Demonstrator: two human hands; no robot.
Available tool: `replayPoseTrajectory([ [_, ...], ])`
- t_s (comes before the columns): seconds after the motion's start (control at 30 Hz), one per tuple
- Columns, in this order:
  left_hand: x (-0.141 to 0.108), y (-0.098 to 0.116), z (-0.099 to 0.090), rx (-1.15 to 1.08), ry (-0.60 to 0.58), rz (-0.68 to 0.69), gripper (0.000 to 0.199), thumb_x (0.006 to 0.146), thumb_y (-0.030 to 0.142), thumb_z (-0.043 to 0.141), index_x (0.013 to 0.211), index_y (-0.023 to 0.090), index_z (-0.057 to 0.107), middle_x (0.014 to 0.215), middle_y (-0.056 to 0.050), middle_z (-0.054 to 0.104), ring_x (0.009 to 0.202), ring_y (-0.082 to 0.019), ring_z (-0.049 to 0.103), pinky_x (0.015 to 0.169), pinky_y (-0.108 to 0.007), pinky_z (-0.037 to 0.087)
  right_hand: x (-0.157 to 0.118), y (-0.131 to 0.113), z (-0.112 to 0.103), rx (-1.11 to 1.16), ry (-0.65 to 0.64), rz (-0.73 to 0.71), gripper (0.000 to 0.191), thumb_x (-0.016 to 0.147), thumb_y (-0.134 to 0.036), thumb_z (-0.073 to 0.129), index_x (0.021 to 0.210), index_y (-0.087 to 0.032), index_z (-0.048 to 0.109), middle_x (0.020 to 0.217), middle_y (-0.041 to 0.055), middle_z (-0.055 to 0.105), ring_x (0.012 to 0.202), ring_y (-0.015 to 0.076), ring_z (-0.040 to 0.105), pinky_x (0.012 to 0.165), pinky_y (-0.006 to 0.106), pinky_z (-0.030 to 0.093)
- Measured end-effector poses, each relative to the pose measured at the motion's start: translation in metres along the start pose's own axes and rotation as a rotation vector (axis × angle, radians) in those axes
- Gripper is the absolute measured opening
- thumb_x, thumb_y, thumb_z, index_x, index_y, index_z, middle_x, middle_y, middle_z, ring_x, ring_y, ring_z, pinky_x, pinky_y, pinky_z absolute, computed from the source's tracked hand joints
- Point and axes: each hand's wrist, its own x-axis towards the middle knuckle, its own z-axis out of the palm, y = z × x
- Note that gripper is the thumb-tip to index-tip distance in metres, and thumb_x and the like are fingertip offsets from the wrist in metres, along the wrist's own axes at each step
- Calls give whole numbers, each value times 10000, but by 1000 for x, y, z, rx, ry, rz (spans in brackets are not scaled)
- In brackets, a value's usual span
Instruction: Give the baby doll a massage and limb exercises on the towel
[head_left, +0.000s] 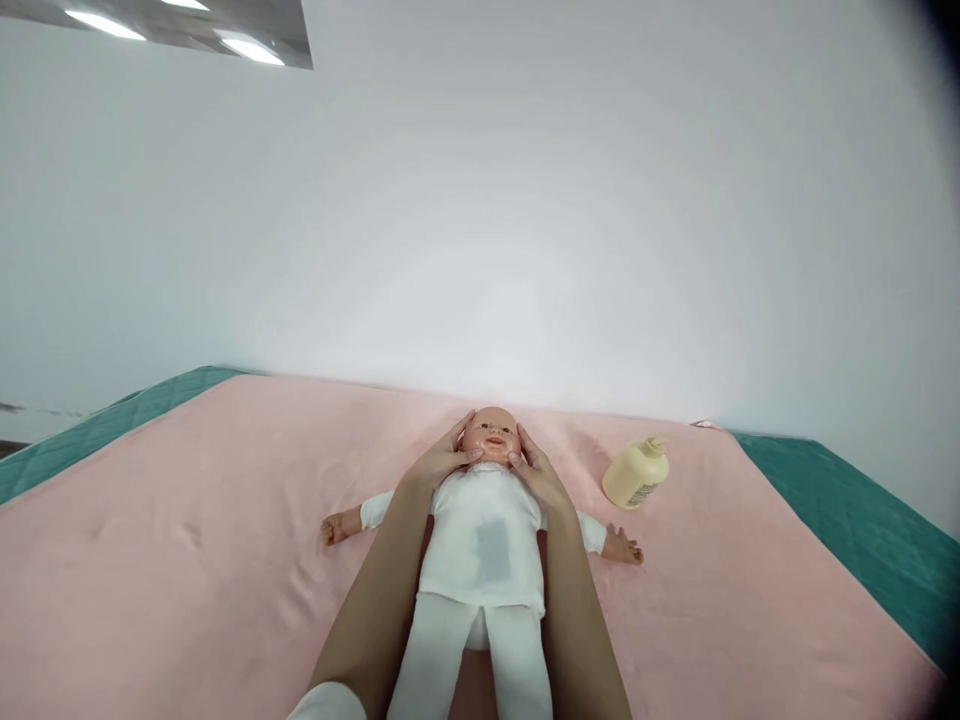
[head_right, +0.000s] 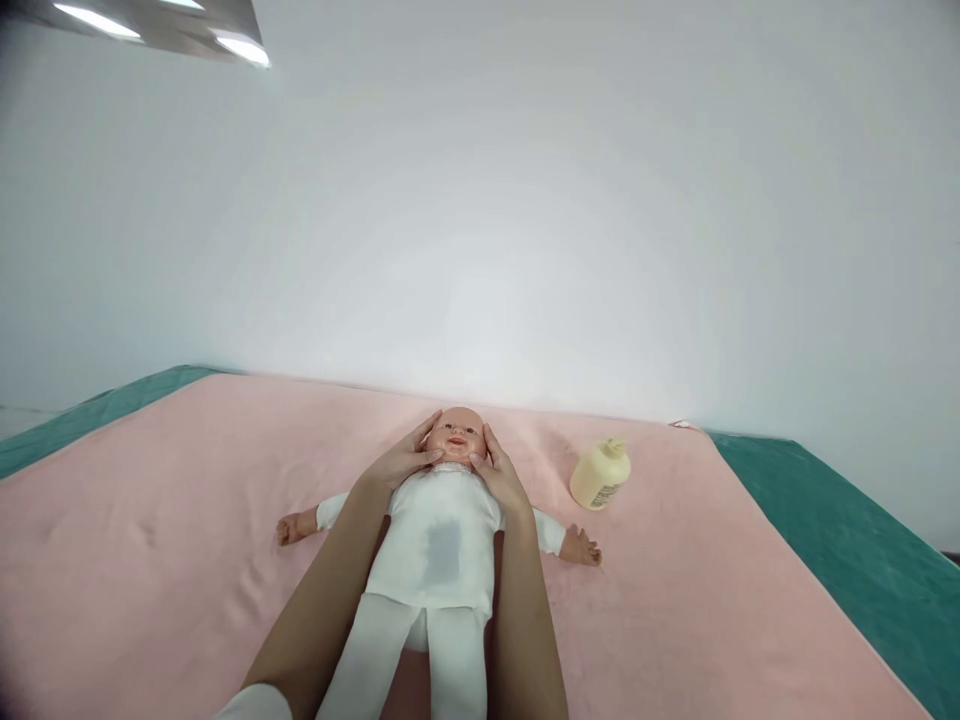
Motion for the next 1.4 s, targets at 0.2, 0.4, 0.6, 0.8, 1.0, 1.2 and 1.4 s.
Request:
replayPoseTrajectory([
  [0.2,-3,7,5,61,34,-7,1110,644,307,870,1538,238,217,1552,-170,332,1349,-331,453,1101,-438,422,-4,-17,3,-29,-23,93,1073,687,-497,806,1539,-233,209,1576,87,311,1427,274,362,1184,461,316],
  [0.4,6,-1,7,217,47,28,1244,578,322,900,1551,249,130,1555,-169,321,1372,-336,422,1132,-463,372,-1,-15,6,-65,-3,90,1136,645,-453,838,1543,-214,185,1590,105,270,1412,289,385,1177,464,329],
  [0.6,14,-9,1,326,72,64,1257,574,366,892,1555,238,118,1575,-167,276,1410,-332,362,1158,-449,321,4,-5,9,-50,42,86,1109,645,-435,841,1536,-252,206,1567,97,326,1376,294,439,1146,490,377],
  [0.8,11,-6,3,403,109,70,1215,588,367,882,1551,222,156,1569,-171,289,1414,-335,353,1169,-452,297,9,4,9,-103,75,18,1047,658,-446,829,1512,-228,264,1553,117,348,1405,289,396,1160,490,346],
  [1.0,8,-2,4,374,80,82,1155,599,361,876,1535,235,211,1553,-148,334,1388,-320,397,1127,-433,377,7,-1,9,-153,79,-6,956,719,-445,773,1507,-214,282,1558,119,336,1390,287,415,1147,471,371],
  [1.2,1,11,10,406,93,51,1134,623,369,856,1543,211,213,1571,-134,307,1404,-324,373,1137,-402,370,1,-12,9,-194,93,-10,851,752,-429,742,1483,-236,351,1559,78,351,1431,270,352,1199,474,276],
  [1.4,-1,10,7,311,40,6,1139,674,404,827,1561,228,135,1565,-118,328,1389,-317,398,1127,-409,388,1,-17,6,-180,95,2,856,723,-467,754,1465,-239,393,1557,68,356,1444,261,331,1215,471,236],
])
